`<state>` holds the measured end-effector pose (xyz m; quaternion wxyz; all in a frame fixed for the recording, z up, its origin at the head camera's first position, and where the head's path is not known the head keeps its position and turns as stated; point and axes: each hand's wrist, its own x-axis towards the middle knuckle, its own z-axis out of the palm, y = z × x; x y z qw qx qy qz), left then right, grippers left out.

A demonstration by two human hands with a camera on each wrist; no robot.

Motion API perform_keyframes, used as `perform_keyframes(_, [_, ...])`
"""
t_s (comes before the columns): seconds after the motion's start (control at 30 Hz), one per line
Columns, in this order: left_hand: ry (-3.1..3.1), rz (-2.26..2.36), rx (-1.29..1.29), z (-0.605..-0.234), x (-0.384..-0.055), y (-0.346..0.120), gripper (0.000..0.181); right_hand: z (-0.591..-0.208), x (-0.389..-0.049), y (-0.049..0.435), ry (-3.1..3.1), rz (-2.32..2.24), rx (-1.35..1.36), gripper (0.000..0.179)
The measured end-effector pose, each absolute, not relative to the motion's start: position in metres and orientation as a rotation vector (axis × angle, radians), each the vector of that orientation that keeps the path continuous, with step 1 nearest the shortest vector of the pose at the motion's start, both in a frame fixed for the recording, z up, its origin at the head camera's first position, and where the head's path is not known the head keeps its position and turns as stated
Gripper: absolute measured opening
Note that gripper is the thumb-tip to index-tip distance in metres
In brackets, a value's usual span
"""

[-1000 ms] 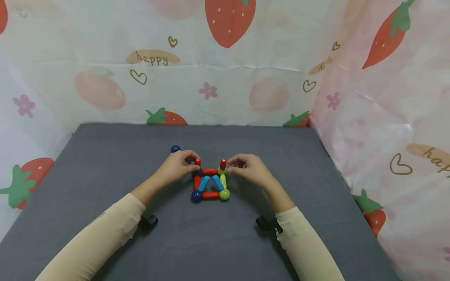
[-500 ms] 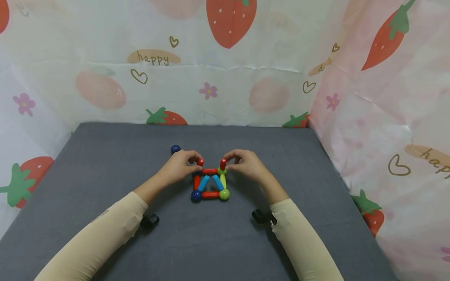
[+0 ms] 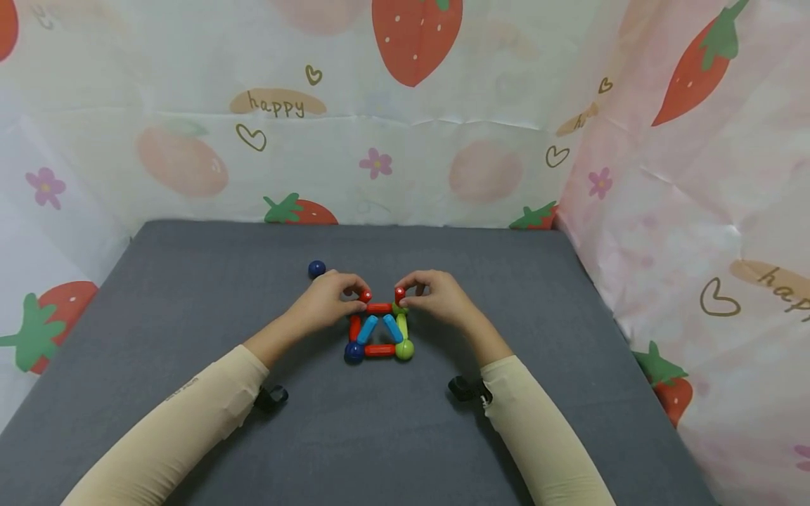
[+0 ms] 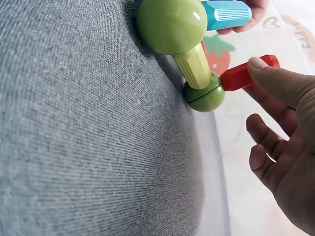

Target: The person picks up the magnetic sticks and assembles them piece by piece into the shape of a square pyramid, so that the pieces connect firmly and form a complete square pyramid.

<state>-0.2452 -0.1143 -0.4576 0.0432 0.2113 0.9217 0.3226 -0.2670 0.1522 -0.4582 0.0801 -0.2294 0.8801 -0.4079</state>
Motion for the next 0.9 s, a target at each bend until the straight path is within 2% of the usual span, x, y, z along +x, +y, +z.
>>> perform_keyframes(0.23, [2.847, 0.933, 0.691, -0.457, -0.244, -0.111, 0.016, -0.458, -0.267, 0.147, 2.641, -1.139, -0.751, 0.020])
perform_keyframes(0.9, [2.923, 0.751, 0.861, -0.453, -0.239, -0.107, 0.020, -0.456, -0.262, 0.138, 2.696, -0.993, -0.858, 0.021])
